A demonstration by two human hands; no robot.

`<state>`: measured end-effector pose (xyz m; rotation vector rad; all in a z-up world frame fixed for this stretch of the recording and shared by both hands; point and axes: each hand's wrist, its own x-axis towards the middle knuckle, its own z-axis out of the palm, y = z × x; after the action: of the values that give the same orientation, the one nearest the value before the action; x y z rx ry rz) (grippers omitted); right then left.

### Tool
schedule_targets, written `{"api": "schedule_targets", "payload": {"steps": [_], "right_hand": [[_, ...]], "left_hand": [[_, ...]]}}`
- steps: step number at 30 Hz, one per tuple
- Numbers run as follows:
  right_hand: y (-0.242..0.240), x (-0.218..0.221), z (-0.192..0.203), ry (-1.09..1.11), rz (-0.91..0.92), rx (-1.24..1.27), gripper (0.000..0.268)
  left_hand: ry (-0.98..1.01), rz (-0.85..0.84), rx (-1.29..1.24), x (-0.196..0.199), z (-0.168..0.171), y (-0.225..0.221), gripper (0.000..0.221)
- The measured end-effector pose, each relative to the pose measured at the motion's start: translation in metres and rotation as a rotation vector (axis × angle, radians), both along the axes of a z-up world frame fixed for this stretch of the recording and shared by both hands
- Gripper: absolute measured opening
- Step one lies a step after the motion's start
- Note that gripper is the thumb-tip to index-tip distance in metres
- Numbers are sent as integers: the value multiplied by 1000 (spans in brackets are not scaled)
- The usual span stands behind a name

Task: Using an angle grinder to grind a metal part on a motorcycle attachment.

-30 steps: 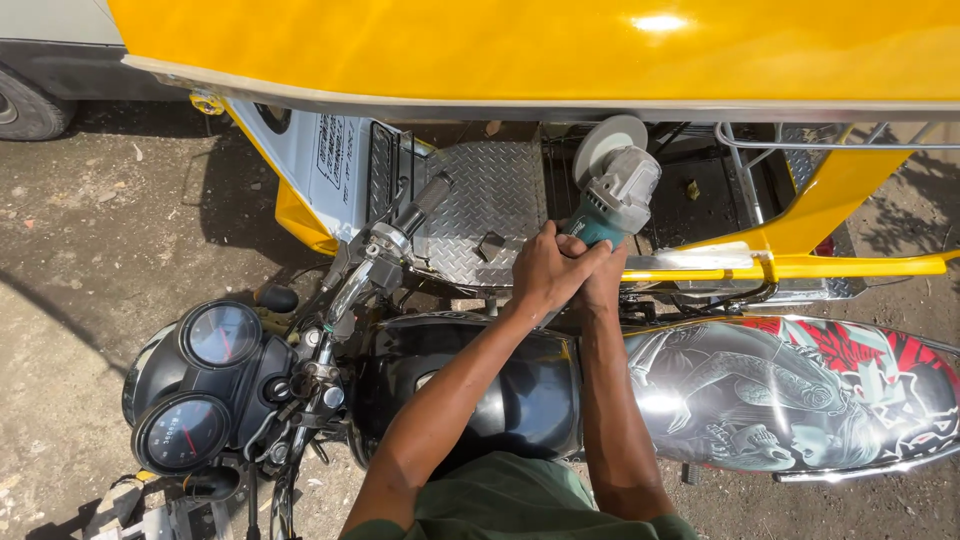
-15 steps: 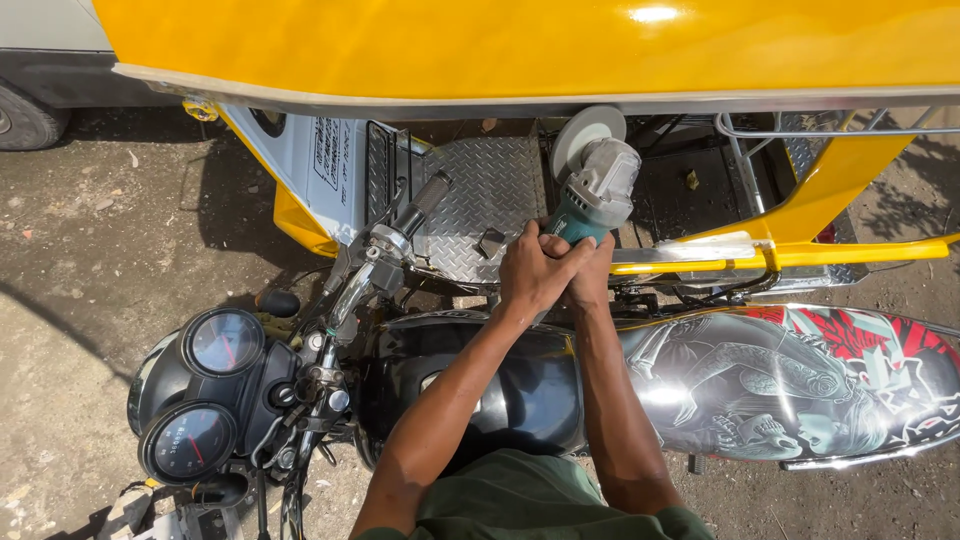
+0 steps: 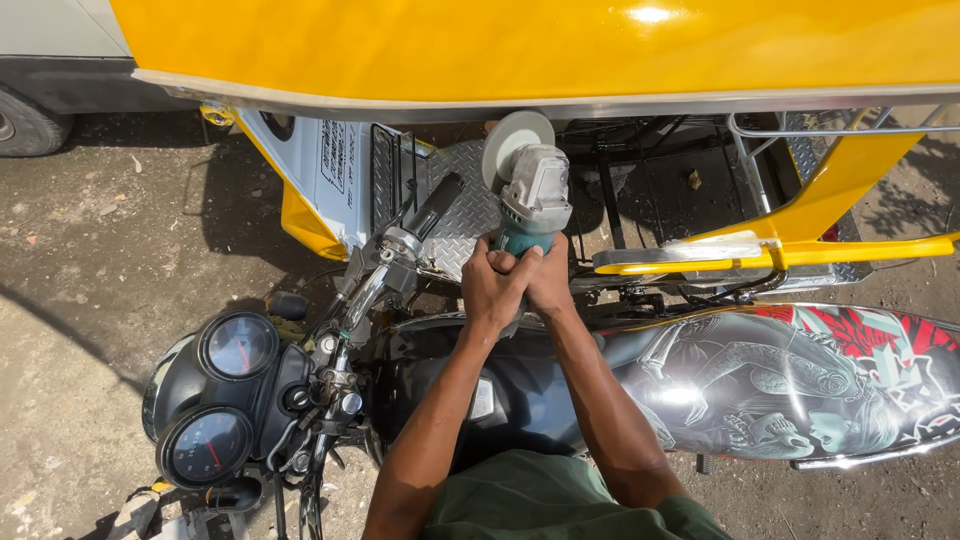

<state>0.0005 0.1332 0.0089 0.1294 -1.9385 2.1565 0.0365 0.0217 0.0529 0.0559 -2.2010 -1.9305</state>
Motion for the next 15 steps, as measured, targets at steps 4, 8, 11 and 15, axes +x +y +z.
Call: {"api": "schedule_targets", "payload": {"steps": [4, 8, 11, 15], "right_hand": [[-12, -4, -13, 64, 31, 123, 37], [-17, -5, -17, 45, -33, 198, 41], [-12, -1, -7, 49, 23, 143, 34], [1, 2, -3, 48, -22, 120, 34]], "left_hand": [[21, 38, 94, 2, -9, -12, 66], [60, 36, 109, 0, -14, -16, 67], [72, 20, 102, 0, -10, -11, 66], [30, -10, 84, 0, -3, 4, 67]]}}
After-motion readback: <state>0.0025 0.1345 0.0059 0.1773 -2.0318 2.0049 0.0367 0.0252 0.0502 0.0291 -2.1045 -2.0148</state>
